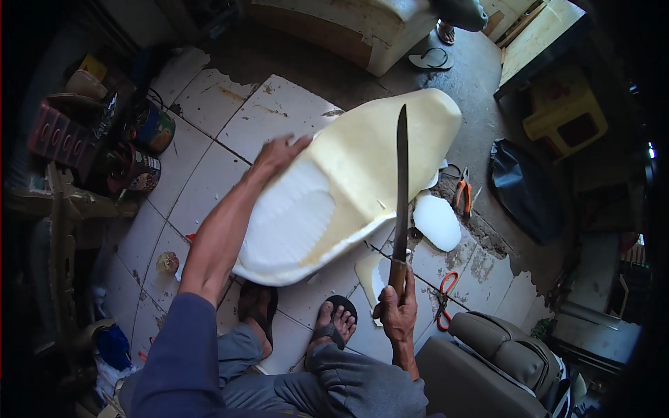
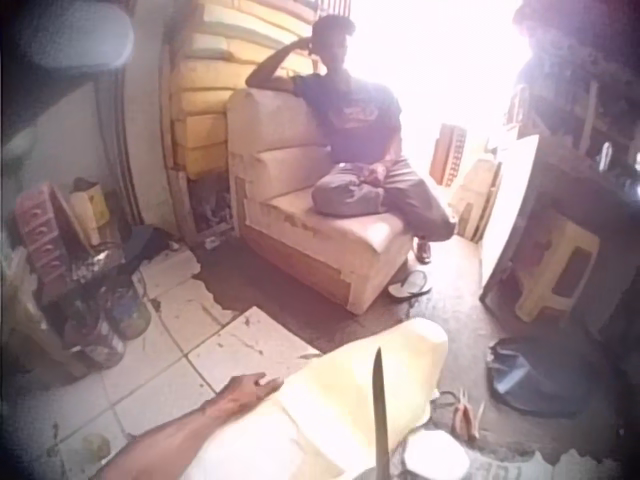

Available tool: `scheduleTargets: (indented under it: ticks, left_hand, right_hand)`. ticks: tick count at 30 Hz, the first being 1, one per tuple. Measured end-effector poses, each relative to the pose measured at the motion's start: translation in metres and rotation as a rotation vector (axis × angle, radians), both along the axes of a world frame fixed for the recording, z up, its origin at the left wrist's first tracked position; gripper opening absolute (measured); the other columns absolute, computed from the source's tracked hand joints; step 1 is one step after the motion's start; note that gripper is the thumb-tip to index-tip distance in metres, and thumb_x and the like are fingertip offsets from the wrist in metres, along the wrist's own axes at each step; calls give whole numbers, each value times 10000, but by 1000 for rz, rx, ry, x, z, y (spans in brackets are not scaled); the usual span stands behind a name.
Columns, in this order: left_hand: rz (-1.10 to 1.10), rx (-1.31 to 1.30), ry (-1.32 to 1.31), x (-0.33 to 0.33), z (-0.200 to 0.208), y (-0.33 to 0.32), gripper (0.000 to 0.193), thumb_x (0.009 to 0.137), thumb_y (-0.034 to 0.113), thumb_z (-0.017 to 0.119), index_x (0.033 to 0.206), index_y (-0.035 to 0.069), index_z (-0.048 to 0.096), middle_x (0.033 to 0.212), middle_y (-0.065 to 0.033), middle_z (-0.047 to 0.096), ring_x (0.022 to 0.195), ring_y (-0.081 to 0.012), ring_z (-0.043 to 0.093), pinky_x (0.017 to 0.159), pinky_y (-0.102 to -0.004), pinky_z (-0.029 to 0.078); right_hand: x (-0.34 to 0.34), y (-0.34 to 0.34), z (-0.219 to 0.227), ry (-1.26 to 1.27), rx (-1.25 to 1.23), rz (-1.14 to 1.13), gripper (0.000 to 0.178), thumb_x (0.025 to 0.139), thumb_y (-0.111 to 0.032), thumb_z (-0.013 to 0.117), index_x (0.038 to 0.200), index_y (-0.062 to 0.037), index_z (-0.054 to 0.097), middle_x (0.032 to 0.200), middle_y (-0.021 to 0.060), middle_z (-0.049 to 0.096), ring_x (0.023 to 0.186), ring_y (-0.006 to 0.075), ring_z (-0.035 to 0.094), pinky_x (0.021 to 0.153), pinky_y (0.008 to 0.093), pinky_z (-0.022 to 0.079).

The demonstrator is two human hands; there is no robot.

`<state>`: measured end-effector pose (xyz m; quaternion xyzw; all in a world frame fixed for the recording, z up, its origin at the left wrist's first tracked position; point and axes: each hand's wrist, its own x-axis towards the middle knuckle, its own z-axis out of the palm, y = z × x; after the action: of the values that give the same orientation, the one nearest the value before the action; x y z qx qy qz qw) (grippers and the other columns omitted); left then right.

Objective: The person trims and shapes foam for a motorcycle seat using a large knife, then applies adhesive from a bottle to attach a small foam piece.

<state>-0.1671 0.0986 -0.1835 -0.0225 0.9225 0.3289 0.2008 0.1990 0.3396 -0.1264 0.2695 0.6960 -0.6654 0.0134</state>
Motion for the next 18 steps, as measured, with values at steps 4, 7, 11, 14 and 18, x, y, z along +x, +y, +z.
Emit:
scheduleTargets:
  ticks: [4, 7, 11, 14, 18]
  left_hand:
    - [-222, -239, 453, 0, 29, 37, 678, 1019, 539, 483, 1529, 93, 504, 1542, -214, 499, 1473, -373, 420, 1204, -516, 332]
    - [-261, -364, 478, 61, 28, 53, 641, 1043, 514, 422, 1577, 161, 442, 1650, -177, 358, 1551, -379, 276, 1244, -583, 212]
    - [-345, -501, 476, 41, 10, -3, 633, 1064, 523, 359, 1634, 251, 326, 1715, -96, 243, 1582, -354, 196, 1269, -601, 92]
    - [-417, -516, 442, 9, 17, -11, 628, 1070, 537, 333, 1640, 275, 303, 1720, -64, 234, 1591, -317, 180, 1276, -598, 85]
    - [-441, -525, 444, 1, 14, -10, 627, 1069, 540, 333, 1639, 280, 304, 1720, -56, 234, 1591, -310, 179, 1278, -599, 86]
  right_hand:
    - [2, -9, -18, 9, -116, -5, 679, 1093, -201, 516, 1668, -147, 159, 843, 54, 635, 551, 87, 578, 507, 265, 504]
    - [-4, -14, -38, 57, -117, 1, 652, 1102, -214, 493, 1669, -162, 176, 843, 52, 641, 557, 75, 577, 515, 262, 507]
    - [-40, -38, -30, -45, -183, 101, 630, 1113, -299, 476, 1667, -194, 193, 800, 66, 604, 509, 115, 581, 457, 274, 502]
    - [-55, -38, -36, -21, -201, 145, 650, 1108, -335, 484, 1671, -233, 175, 748, 53, 567, 491, 120, 567, 444, 284, 496]
    - [-80, -48, -36, -62, -325, 123, 658, 1103, -333, 500, 1670, -236, 181, 724, 35, 539, 472, 117, 533, 431, 284, 476]
